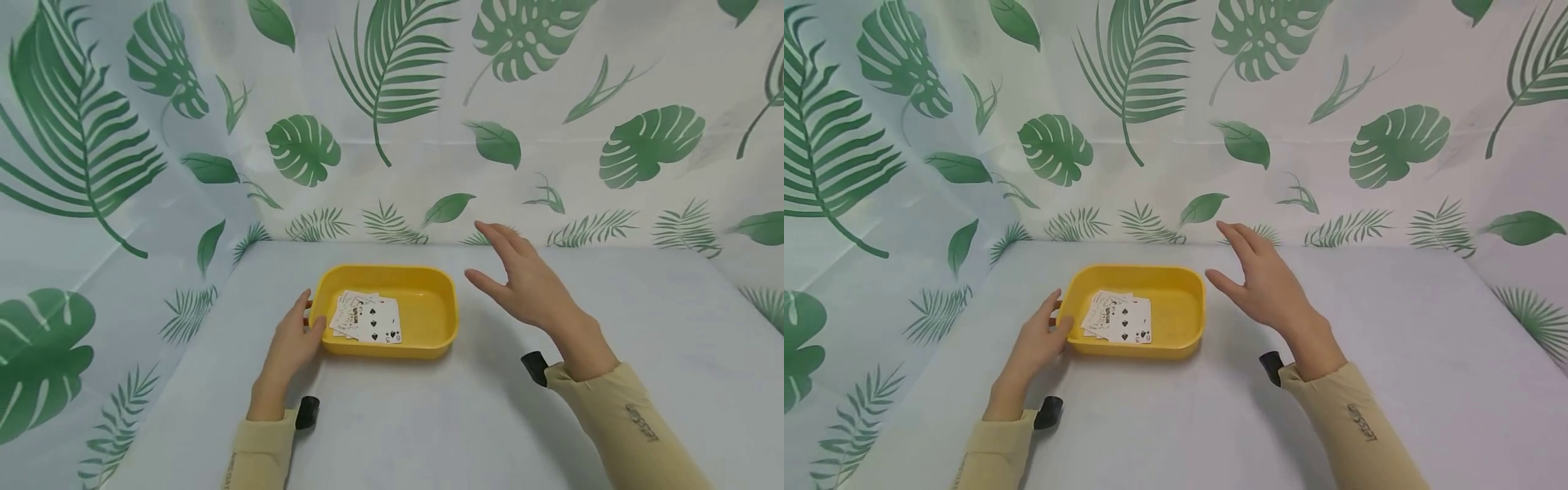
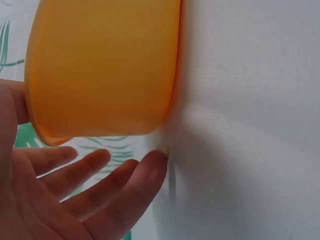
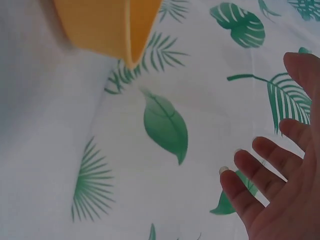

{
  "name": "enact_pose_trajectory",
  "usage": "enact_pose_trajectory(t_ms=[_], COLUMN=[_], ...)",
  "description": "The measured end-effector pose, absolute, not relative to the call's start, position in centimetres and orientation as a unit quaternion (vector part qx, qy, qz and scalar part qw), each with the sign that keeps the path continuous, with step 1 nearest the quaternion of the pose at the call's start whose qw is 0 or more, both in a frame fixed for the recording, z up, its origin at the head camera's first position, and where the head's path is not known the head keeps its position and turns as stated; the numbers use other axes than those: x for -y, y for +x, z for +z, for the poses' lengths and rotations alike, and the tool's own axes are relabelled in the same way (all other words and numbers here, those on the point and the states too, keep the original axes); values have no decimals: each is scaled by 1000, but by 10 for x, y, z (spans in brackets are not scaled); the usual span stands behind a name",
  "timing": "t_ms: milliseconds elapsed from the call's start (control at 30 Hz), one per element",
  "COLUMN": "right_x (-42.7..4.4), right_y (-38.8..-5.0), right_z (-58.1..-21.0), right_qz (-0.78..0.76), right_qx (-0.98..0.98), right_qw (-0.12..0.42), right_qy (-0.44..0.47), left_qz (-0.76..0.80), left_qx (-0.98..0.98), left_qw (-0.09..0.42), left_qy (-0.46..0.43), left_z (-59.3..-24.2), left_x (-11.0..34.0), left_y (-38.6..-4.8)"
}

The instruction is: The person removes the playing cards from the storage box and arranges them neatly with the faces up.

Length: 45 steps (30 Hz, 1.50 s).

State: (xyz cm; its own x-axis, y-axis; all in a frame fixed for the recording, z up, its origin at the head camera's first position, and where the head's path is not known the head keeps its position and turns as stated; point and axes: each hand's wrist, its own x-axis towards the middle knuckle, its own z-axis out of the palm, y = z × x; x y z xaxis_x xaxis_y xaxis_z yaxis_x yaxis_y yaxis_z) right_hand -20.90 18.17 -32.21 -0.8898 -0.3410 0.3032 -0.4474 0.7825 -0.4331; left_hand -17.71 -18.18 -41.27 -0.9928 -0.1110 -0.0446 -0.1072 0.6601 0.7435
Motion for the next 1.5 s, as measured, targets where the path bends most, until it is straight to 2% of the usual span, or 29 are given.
enact_pose_trajectory(t_ms=[400, 700, 1167, 1500], right_x=[-131, -97, -53, -30], right_y=[-238, -254, -268, -272], right_z=[-312, -311, -339, -352], right_qz=[222, 196, 104, 33], right_qx=[938, 934, 925, 914], right_qw=[58, -25, -174, -219], right_qy=[258, 298, 321, 339], left_qz=[-446, -459, -441, -443], left_qx=[894, 888, 896, 895], left_qw=[18, 19, 29, 32], left_qy=[46, 27, 40, 49], left_z=[-413, -410, -412, -417], left_x=[177, 175, 176, 183], left_y=[-185, -186, -186, -183])
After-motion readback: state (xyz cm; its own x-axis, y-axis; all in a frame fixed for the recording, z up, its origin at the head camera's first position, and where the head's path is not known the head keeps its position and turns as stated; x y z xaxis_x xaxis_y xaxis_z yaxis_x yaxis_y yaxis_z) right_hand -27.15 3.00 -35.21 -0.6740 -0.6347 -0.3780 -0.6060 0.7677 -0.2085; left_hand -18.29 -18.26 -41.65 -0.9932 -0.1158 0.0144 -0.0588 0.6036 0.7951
